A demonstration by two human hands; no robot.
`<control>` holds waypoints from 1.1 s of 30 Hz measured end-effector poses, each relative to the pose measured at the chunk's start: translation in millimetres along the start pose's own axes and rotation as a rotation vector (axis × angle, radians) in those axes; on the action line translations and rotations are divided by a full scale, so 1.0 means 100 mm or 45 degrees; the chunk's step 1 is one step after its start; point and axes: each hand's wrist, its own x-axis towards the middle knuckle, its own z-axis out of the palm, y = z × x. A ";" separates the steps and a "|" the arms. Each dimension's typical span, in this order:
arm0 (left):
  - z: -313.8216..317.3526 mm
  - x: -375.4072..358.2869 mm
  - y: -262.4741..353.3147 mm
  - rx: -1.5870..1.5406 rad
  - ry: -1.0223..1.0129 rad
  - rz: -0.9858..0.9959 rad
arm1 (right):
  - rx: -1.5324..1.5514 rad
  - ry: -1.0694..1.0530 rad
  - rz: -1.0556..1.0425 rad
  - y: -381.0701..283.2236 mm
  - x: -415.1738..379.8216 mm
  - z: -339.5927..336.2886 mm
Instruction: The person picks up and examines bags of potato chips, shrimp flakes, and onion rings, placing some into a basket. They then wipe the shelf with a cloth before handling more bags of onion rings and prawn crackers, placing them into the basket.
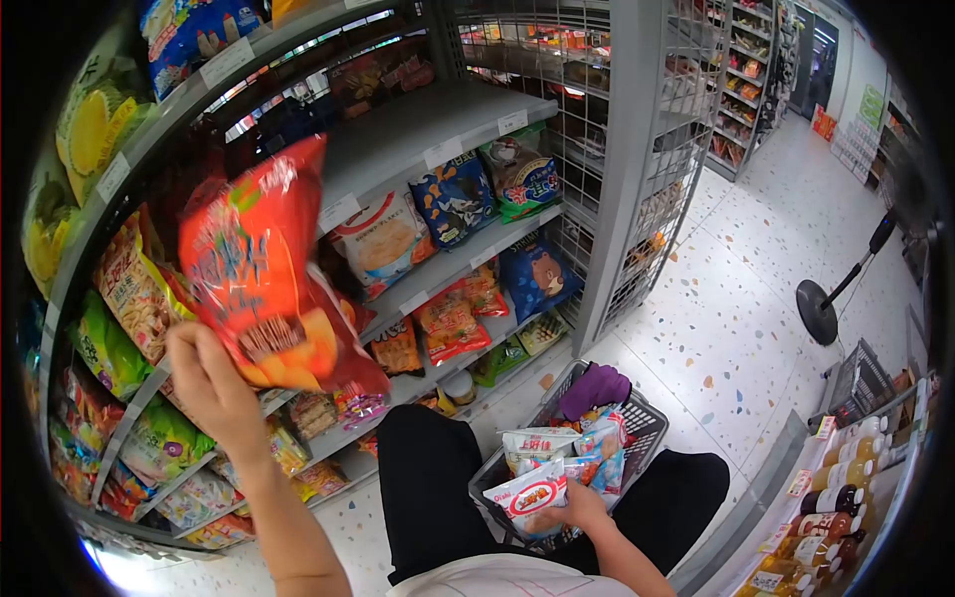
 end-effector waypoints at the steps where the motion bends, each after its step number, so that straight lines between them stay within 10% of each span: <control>1: 0.02 -0.16 -0.01 -0.118 -0.007 -0.055 | 0.001 0.003 -0.003 -0.02 -0.01 -0.02; 5: 0.25 -1.25 -1.00 -1.538 0.160 -1.513 | 0.013 0.015 -0.028 -0.15 -0.07 -0.10; 12: 0.38 -1.60 0.40 -2.487 -0.387 -1.616 | -0.081 0.170 -0.110 -0.20 -0.07 0.02; 17: 0.51 -1.48 0.56 -2.832 -0.240 -2.006 | 0.024 0.246 -0.177 -0.15 -0.11 0.04; 33: 0.39 -1.43 0.63 -3.521 -0.061 -2.015 | 0.067 0.222 -0.115 -0.17 -0.13 0.00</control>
